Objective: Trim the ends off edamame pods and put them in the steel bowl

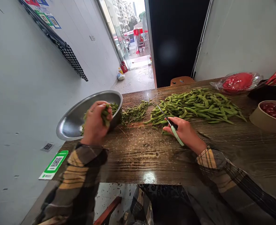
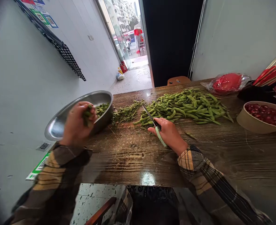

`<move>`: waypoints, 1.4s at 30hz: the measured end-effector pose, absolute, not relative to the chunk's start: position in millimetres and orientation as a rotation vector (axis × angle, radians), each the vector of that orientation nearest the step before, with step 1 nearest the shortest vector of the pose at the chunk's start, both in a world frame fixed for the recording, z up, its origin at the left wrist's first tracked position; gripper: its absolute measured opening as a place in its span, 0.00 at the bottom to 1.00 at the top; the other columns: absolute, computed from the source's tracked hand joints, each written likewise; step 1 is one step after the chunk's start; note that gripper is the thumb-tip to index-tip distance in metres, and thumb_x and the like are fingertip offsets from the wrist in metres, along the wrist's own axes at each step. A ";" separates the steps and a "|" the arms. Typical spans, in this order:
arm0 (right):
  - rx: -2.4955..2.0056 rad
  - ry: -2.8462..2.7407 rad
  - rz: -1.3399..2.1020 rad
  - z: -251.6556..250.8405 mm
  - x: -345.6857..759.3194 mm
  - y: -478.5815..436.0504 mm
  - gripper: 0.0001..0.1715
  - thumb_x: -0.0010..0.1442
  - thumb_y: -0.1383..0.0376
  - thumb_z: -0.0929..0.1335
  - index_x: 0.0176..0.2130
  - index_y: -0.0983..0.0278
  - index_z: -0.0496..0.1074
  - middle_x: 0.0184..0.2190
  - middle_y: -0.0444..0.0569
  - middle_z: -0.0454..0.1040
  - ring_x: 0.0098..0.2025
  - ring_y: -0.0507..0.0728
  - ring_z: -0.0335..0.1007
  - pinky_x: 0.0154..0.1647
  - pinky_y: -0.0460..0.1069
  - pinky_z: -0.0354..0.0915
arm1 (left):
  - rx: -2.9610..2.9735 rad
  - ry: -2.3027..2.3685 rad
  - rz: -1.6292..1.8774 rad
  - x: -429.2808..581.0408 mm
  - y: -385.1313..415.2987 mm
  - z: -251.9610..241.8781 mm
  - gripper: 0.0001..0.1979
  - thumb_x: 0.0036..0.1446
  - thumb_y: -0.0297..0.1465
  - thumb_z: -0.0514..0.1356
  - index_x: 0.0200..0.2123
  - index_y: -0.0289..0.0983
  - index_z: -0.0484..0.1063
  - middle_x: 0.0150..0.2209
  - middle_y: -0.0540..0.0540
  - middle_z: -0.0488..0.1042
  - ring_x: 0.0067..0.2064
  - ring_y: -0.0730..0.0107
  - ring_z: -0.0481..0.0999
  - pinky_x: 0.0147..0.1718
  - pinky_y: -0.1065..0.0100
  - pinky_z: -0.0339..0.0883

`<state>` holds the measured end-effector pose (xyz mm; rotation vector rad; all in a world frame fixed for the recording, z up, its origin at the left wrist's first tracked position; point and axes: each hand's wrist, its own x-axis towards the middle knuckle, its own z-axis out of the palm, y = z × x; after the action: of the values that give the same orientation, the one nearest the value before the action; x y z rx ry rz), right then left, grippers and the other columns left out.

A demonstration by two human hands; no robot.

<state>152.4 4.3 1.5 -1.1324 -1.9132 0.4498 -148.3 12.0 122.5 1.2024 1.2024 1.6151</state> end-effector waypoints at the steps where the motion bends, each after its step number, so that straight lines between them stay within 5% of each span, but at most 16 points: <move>1: -1.131 -1.887 0.454 3.0 153.2 4.7 0.24 0.58 0.52 0.68 0.48 0.65 0.74 0.42 0.56 0.78 0.44 0.63 0.74 0.46 0.56 0.67 | 1.315 1.353 1.686 -164.7 15.3 132.1 0.03 0.52 0.28 0.58 0.31 0.37 0.66 0.25 0.52 0.66 0.24 0.78 0.62 0.21 0.75 0.53; 3: -1.141 -1.814 0.482 6.3 155.6 6.1 0.25 0.57 0.51 0.68 0.47 0.65 0.74 0.37 0.54 0.78 0.39 0.62 0.74 0.43 0.55 0.68 | 1.658 1.748 1.719 -197.3 22.5 146.0 0.05 0.55 0.31 0.58 0.35 0.36 0.69 0.27 0.51 0.67 0.27 0.76 0.64 0.26 0.72 0.59; 8: -1.169 -1.631 0.638 9.8 163.5 11.7 0.27 0.57 0.48 0.67 0.47 0.66 0.74 0.30 0.48 0.75 0.29 0.56 0.71 0.30 0.51 0.68 | 2.409 2.239 1.018 -230.1 34.9 148.1 0.22 0.47 0.33 0.67 0.46 0.34 0.71 0.43 0.44 0.71 0.46 0.63 0.68 0.50 0.60 0.62; 16: -1.162 -1.621 0.702 3.7 164.9 15.0 0.28 0.56 0.48 0.68 0.47 0.66 0.74 0.30 0.47 0.73 0.24 0.53 0.67 0.22 0.47 0.64 | 2.423 1.710 0.664 -116.7 47.7 49.7 0.09 0.56 0.30 0.57 0.35 0.34 0.77 0.35 0.43 0.74 0.36 0.66 0.73 0.39 0.65 0.66; 21: -1.179 -1.682 0.657 8.7 163.9 12.8 0.26 0.56 0.50 0.68 0.46 0.66 0.74 0.30 0.48 0.75 0.28 0.55 0.70 0.27 0.48 0.65 | 2.374 1.712 0.577 -74.0 54.2 2.9 0.09 0.55 0.28 0.58 0.38 0.36 0.76 0.40 0.42 0.73 0.39 0.65 0.72 0.38 0.66 0.64; 28: -1.174 -1.718 0.621 12.7 159.9 8.2 0.25 0.57 0.51 0.68 0.46 0.66 0.74 0.30 0.48 0.75 0.31 0.56 0.71 0.33 0.49 0.65 | 1.989 1.469 0.717 -59.6 38.8 0.8 0.04 0.49 0.27 0.61 0.25 0.34 0.68 0.25 0.51 0.66 0.28 0.73 0.64 0.28 0.71 0.57; 42: -1.167 -2.039 0.569 5.5 157.4 1.8 0.26 0.54 0.55 0.71 0.50 0.63 0.72 0.43 0.53 0.76 0.43 0.61 0.73 0.44 0.54 0.68 | 1.222 0.920 0.980 -63.4 10.8 21.5 0.17 0.54 0.41 0.62 0.39 0.33 0.75 0.30 0.47 0.73 0.24 0.80 0.62 0.22 0.74 0.52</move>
<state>157.4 1.8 5.5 -1.1667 -2.0388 0.5688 -63.4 10.8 21.5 1.2215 0.9201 0.9795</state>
